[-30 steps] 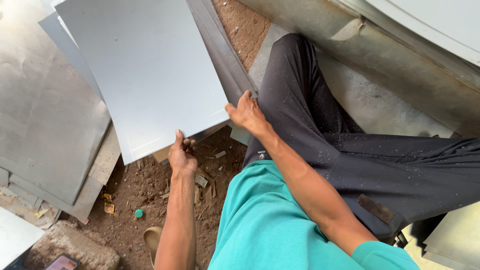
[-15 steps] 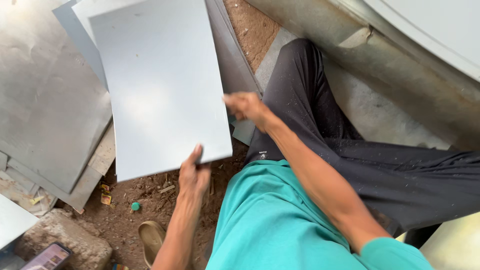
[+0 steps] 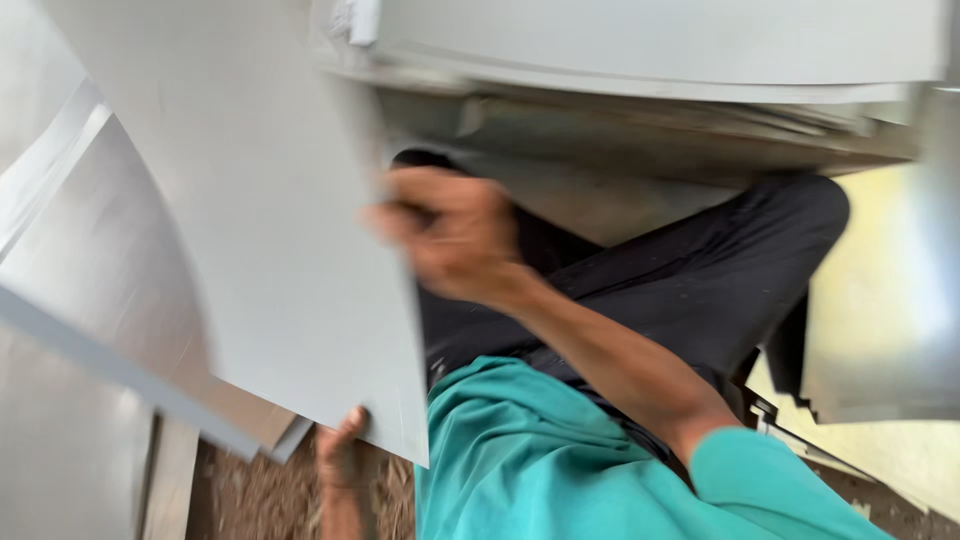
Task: The person sits on the ground and repeatedly picks up rectangular metal sheets from a stack, flips them, and places them back. Later, the person uses tin snips to cut the edges of a metal sheet.
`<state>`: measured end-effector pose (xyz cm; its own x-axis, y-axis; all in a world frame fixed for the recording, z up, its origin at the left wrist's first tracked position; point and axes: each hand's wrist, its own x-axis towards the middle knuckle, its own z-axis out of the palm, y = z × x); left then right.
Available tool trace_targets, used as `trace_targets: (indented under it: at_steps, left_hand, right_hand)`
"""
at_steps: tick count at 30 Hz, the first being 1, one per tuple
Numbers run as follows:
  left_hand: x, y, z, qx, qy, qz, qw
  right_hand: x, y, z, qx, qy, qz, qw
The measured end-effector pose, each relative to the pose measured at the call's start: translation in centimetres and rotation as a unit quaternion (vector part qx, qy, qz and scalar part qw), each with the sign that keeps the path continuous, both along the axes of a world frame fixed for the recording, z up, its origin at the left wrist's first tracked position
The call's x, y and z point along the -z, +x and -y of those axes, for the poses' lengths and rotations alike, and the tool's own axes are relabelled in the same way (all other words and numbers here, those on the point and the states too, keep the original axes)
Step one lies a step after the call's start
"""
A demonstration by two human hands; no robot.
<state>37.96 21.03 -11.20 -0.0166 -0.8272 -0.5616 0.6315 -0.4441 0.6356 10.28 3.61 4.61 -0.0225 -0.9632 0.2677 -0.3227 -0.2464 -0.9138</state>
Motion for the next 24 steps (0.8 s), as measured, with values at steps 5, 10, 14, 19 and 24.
trace_targets:
  at_steps: [5,10,14,19,24]
  left_hand:
    - [-3.3,-5.7,15.6,0.095,-0.114,0.133,0.98]
    - [-9.5,-15.8,28.5,0.219,-0.225,0.227,0.922]
    - [-14.2,-19.7,27.8,0.094,-0.35,0.627,0.69]
    - [-11.5,-24.4,25.0,0.099,-0.545,0.687,0.47]
    - [-7.2,-26.3,31.4,0.03,-0.613,0.661,0.432]
  right_hand:
    - [1.3,-12.1,-4.7,0.23,-0.078,0.273,0.931]
    - [5.6,-16.2,-5.3,0.371,0.005,0.306,0.877]
    - [4.5,-19.0,-7.7,0.34,0.047,0.009,0.939]
    - [4.7,-23.7,-5.7,0.339,-0.235,-0.339,0.845]
    - [8.1,-28.0,1.5,0.314,-0.211,-0.448,0.81]
